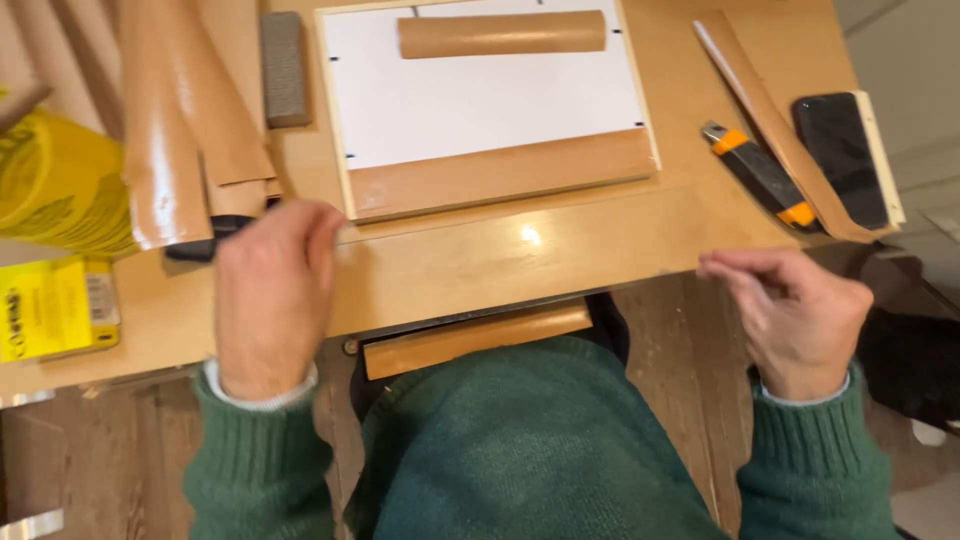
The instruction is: Applying adhesive and tape to the edges of a picture frame.
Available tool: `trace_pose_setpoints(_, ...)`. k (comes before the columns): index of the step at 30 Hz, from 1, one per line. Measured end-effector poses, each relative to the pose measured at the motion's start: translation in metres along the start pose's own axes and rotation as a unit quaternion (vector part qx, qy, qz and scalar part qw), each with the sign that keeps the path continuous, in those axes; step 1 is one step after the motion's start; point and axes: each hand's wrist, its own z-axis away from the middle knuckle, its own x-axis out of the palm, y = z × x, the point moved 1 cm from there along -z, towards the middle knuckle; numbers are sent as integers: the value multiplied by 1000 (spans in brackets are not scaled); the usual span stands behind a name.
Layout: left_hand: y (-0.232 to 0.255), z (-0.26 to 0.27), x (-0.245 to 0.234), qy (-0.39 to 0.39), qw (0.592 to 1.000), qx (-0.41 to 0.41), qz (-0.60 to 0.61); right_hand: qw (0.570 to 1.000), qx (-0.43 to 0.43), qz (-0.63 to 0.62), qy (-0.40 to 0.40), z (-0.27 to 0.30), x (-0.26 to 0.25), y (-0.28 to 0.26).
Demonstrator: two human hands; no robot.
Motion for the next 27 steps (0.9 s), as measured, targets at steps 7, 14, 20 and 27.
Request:
trace_pose_setpoints(7, -4, 70, -6, 82, 984, 63, 144, 997, 40, -56, -32, 17, 41, -27)
trace_pose_setpoints(14, -43, 100, -8, 154, 985, -52, 49, 996, -18, -44, -79, 24, 61, -35)
trace_pose_setpoints(20, -59, 60, -2, 143, 987, -12, -73, 985, -117, -69, -105, 20, 58, -52)
trace_pose_setpoints(27, -62, 41, 4, 91, 992, -58, -62, 988, -103, -60, -101, 23, 59, -50)
